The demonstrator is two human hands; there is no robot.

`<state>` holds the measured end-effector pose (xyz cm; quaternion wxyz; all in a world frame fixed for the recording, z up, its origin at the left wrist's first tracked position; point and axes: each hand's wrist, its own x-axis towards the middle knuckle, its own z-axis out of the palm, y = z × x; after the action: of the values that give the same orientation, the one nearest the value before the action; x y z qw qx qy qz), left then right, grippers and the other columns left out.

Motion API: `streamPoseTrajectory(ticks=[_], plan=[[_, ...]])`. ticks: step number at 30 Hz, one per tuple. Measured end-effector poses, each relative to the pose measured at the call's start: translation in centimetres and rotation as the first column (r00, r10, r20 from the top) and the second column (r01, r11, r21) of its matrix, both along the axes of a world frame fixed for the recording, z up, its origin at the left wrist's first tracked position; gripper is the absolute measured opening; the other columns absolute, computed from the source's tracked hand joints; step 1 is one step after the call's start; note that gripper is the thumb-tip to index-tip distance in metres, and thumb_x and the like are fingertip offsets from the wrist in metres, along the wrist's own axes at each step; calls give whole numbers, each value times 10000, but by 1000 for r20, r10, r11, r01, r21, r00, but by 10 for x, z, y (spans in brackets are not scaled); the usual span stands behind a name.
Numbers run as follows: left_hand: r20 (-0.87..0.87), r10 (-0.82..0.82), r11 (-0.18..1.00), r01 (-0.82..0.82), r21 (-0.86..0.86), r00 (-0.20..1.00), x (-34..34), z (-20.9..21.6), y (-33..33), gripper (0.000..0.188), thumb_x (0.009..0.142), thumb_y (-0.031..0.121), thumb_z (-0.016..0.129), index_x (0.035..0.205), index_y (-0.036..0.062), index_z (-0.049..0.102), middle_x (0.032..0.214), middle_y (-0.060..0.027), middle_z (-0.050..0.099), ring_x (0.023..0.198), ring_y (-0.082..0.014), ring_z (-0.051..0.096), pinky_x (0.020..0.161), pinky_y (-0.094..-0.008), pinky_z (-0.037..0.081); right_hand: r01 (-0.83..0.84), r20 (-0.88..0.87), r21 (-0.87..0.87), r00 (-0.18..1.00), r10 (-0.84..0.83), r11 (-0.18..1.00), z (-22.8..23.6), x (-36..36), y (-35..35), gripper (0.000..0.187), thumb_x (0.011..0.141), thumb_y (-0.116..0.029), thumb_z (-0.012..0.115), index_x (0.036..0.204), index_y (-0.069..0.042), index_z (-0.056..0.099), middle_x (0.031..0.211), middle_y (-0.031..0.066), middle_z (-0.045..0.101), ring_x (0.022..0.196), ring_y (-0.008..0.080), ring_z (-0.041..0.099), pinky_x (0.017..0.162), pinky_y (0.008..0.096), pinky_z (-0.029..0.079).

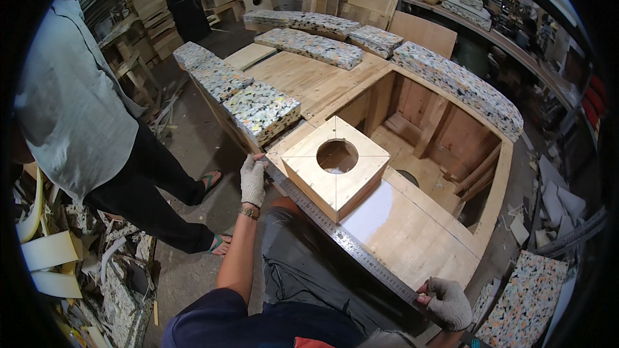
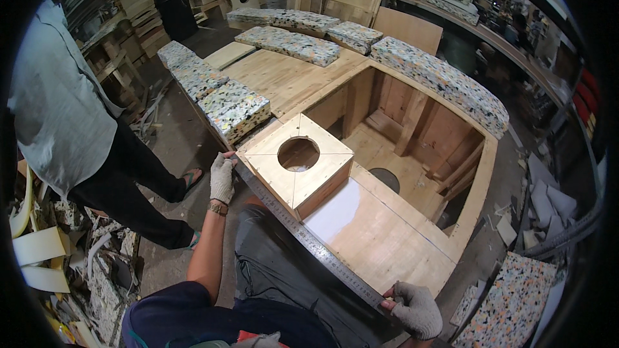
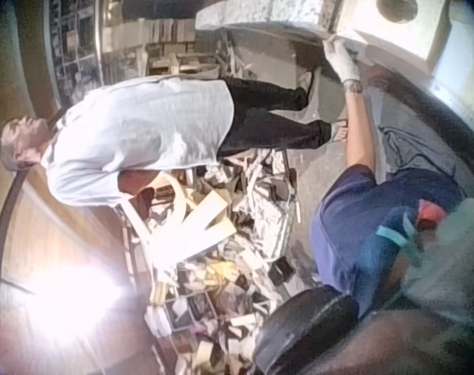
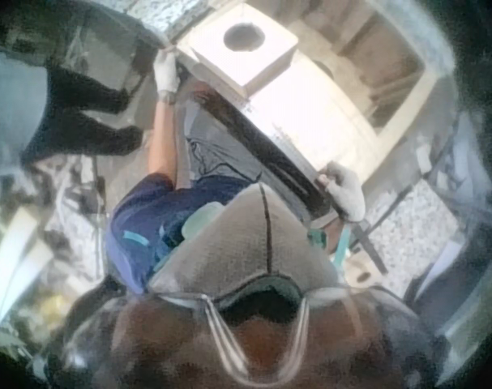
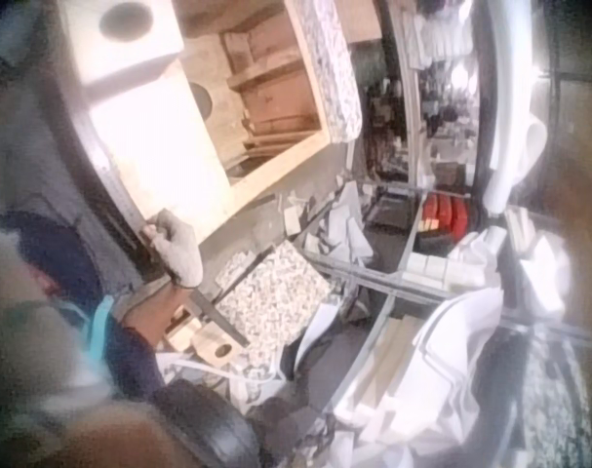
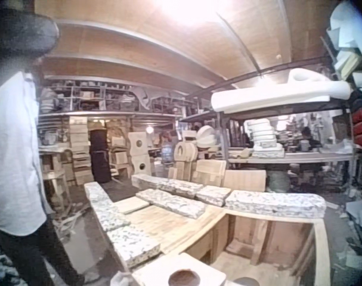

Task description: The person repeatedly places a small wooden box with a circular cutout onto a larger wooden furniture frame, adjusts its position, and uses a metal ruler to measure alignment. The person lifts and repositions the box multiple times while checking fit and alignment on the frame.

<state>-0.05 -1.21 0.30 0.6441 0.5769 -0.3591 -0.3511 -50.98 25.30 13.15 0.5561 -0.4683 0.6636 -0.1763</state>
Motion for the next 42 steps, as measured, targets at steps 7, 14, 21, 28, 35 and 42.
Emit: streamPoseTrajectory(ticks=[7,14,21,28,35,42], plan=[[75,25,999,-23,-25,997,7,-9,-4,193,966,66,644,1145,46,712,849,30,613,677,-77,508,578,-265,410,-7,16,13,1000,7,1000,6,2,-2,209,875,-105,797,1014,43,749,729,59,706,661,125,671,617,298,527],[-14,29,999,-28,34,999,-1,-3,-2,199,966,61,638,1149,65,714,842,39,620,652,-70,524,524,-254,426,-80,-73,-123,995,71,989,4,3,-1,243,854,-144,801,1004,44,760,757,62,717,732,131,673,682,311,538],[38,18,1000,-18,16,999,4,-2,0,206,963,67,630,1151,72,713,858,31,638,653,-71,542,506,-251,445,-62,-57,-89,997,57,994,6,4,0,258,858,-165,799,1008,42,763,764,65,724,730,135,675,683,308,537],[25,1,999,-3,52,1000,0,-1,0,208,969,83,636,1160,58,712,887,23,642,715,-80,572,570,-260,474,-24,-28,-51,999,23,998,7,4,0,256,875,-160,801,1017,46,752,767,57,723,719,129,674,670,296,534],[32,3,1000,-3,4,999,9,-4,-1,201,1001,45,604,1180,31,695,930,-5,689,751,-94,622,585,-275,514,-51,-25,-65,998,49,997,4,4,-2,247,869,-132,794,1023,56,750,770,57,721,726,135,667,678,298,524],[-53,-1,999,3,39,999,-11,18,8,196,989,32,618,1162,17,712,942,-1,685,822,-104,619,721,-275,505,-148,4,-145,989,150,978,5,1,0,152,998,-158,685,986,-8,706,747,12,639,684,110,584,629,293,484]])
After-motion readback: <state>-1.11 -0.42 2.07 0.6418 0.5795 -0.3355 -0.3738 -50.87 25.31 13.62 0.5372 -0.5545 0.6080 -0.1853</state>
